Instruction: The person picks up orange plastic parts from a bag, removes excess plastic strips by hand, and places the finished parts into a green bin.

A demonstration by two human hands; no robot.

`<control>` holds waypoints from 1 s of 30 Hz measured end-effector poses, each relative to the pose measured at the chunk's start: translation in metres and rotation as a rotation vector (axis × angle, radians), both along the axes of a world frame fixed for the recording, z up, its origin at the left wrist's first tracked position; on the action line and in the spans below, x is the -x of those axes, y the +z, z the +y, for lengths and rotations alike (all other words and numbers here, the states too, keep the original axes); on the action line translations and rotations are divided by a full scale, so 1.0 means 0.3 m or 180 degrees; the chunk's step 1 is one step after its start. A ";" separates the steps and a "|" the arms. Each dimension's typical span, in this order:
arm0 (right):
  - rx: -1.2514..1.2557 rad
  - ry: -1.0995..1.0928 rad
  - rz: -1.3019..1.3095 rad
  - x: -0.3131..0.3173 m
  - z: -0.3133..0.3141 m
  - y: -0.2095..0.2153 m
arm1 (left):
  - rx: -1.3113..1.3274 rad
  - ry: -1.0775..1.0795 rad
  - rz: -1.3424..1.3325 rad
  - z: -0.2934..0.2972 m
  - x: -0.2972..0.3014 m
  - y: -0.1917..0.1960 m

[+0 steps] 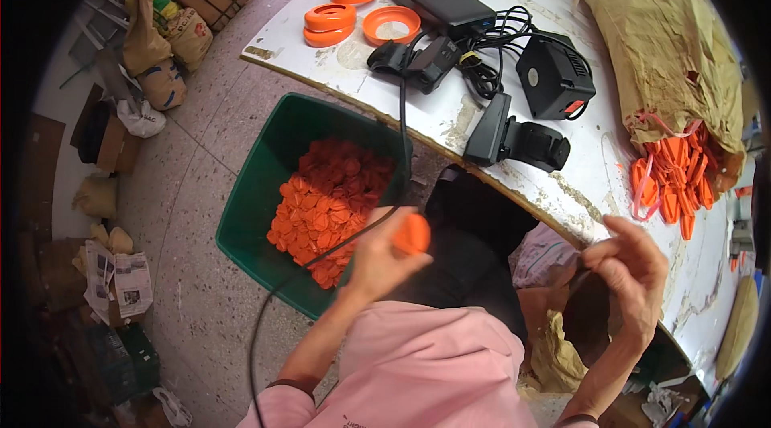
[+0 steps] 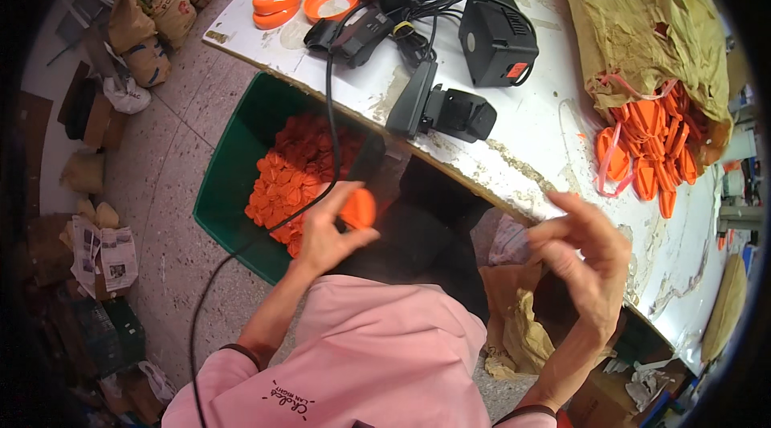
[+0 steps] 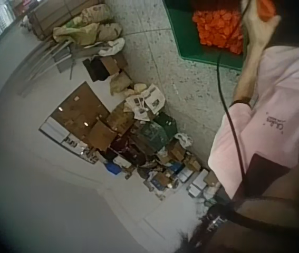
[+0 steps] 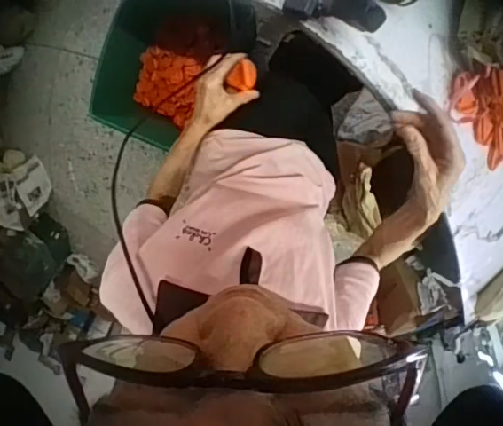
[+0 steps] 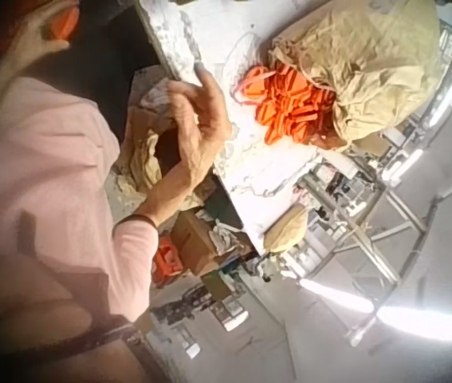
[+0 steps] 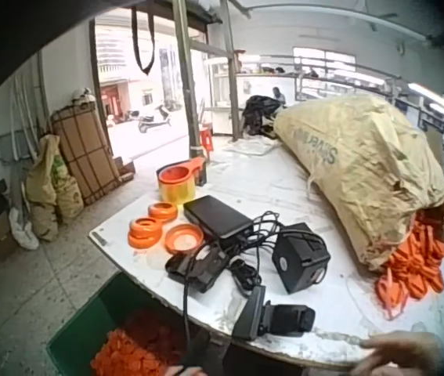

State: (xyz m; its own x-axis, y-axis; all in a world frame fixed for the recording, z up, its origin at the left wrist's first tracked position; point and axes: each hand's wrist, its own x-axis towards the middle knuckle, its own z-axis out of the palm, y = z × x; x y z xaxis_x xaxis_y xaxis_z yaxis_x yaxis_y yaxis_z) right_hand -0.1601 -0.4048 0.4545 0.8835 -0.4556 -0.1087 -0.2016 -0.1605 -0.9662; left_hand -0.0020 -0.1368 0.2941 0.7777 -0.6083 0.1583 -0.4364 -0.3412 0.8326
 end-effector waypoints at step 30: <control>0.3002 -0.1531 -0.0729 -0.080 -0.391 -0.039 | -0.0574 0.0411 0.1217 0.226 0.022 -0.245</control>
State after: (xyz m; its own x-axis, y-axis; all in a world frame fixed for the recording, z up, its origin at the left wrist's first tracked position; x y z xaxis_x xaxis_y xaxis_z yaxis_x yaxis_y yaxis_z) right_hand -0.1361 -0.5220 0.4428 0.5446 -0.5735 0.6120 -0.2725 -0.8111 -0.5176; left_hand -0.0087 -0.0691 0.2205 0.8313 -0.4937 -0.2555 -0.0526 -0.5273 0.8480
